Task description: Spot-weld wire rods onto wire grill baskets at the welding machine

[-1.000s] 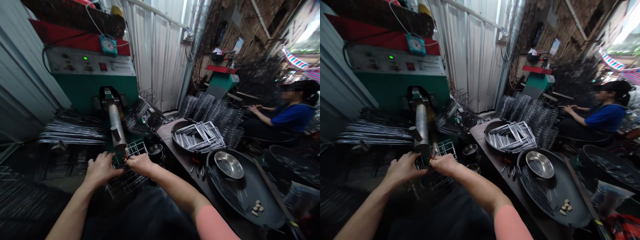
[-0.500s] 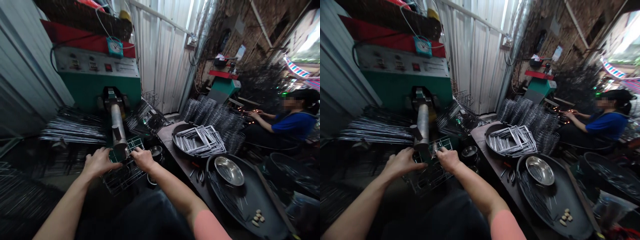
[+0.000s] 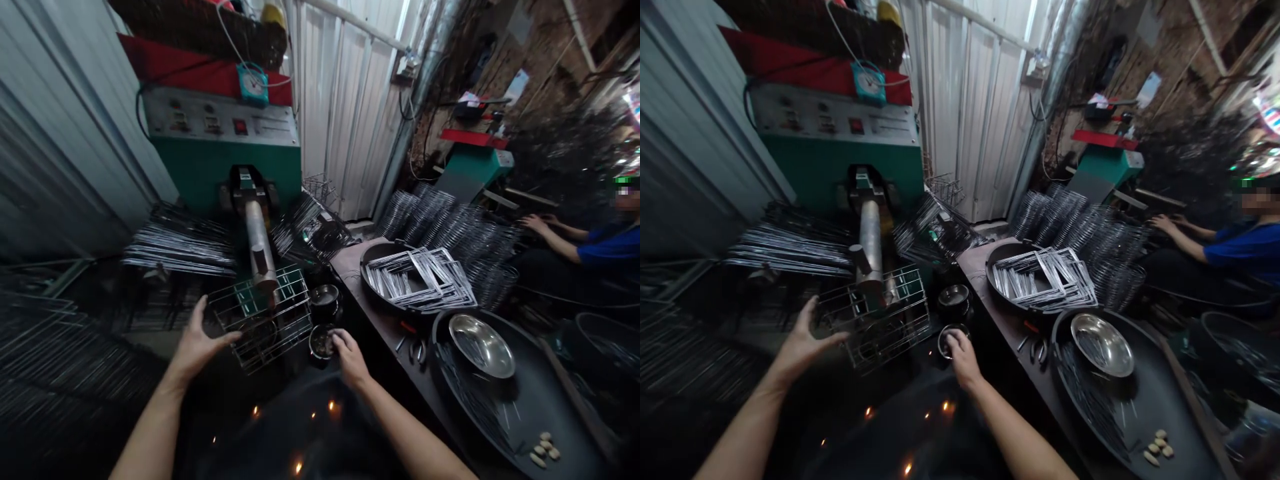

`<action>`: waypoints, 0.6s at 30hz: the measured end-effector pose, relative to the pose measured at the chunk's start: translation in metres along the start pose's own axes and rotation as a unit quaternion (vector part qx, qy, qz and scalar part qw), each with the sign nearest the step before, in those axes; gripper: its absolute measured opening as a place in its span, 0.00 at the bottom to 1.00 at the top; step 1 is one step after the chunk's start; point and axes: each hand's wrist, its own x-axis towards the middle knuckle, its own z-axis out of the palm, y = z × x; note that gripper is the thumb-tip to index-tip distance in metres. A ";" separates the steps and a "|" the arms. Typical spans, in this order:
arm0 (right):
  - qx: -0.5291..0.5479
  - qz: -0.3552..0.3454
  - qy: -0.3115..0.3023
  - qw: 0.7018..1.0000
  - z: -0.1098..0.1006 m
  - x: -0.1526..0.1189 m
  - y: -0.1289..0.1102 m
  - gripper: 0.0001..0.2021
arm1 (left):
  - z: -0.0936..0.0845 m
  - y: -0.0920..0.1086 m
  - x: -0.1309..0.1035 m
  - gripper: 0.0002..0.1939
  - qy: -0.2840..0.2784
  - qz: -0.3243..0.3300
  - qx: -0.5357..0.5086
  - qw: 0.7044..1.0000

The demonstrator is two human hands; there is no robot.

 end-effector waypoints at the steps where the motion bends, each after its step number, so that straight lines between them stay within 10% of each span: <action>1: -0.007 -0.003 0.004 1.000 -0.003 -0.011 0.018 0.13 | 0.005 -0.008 -0.007 0.61 -0.010 -0.027 -0.053 0.998; 5: -0.159 -0.066 -0.054 0.984 -0.010 -0.043 0.065 0.09 | 0.027 -0.012 -0.021 0.61 -0.020 -0.063 -0.214 0.975; 9: -0.300 -0.156 -0.133 0.932 -0.016 -0.044 0.063 0.09 | 0.029 -0.004 -0.020 0.59 0.000 -0.072 -0.234 0.970; 18: -0.294 -0.238 -0.214 0.901 -0.018 -0.017 -0.081 0.14 | -0.013 0.015 -0.065 0.55 -0.044 0.033 -0.071 0.996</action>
